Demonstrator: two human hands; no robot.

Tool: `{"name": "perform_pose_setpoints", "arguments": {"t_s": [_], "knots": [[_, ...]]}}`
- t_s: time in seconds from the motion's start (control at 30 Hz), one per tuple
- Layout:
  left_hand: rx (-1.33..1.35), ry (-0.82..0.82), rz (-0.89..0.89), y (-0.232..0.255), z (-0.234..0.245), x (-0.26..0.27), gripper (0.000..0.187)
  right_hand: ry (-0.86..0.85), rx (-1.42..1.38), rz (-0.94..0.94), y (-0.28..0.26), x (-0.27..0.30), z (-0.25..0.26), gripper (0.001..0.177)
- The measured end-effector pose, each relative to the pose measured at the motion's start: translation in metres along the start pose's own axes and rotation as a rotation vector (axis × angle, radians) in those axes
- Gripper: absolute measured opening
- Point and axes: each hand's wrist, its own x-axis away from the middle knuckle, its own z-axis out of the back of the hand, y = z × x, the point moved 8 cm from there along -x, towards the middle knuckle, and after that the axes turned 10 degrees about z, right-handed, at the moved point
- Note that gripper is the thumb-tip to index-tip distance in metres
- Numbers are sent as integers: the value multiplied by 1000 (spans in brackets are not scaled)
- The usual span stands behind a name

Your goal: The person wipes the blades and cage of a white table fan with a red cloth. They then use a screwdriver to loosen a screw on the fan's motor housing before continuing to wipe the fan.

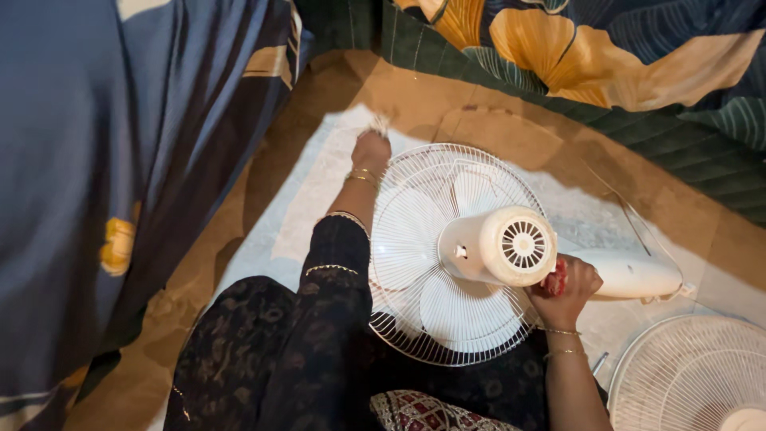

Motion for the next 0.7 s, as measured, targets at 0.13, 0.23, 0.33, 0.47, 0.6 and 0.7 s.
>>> {"name": "perform_pose_setpoints", "arguments": {"t_s": [0.13,0.23,0.33,0.47,0.6,0.7], "knots": [[511,-200,71,32,24,-4,54,-20,21,-6,2,2,-6,57],[877,-538,253,21,38,46,81,-48,82,-8,4,0,-11,59],[312,-311,-156,-16,77,109,88,-28,104,1,7,0,-13,64],[-93,-280,-301,-105,94,180,98,5,82,-11,5,-4,-23,65],[-429,-314,-221,-160,72,223,106,-11,222,-68,-7,-17,-47,51],[-504,-264,-345,-149,58,239,107,63,164,-55,-31,-43,-63,68]]}}
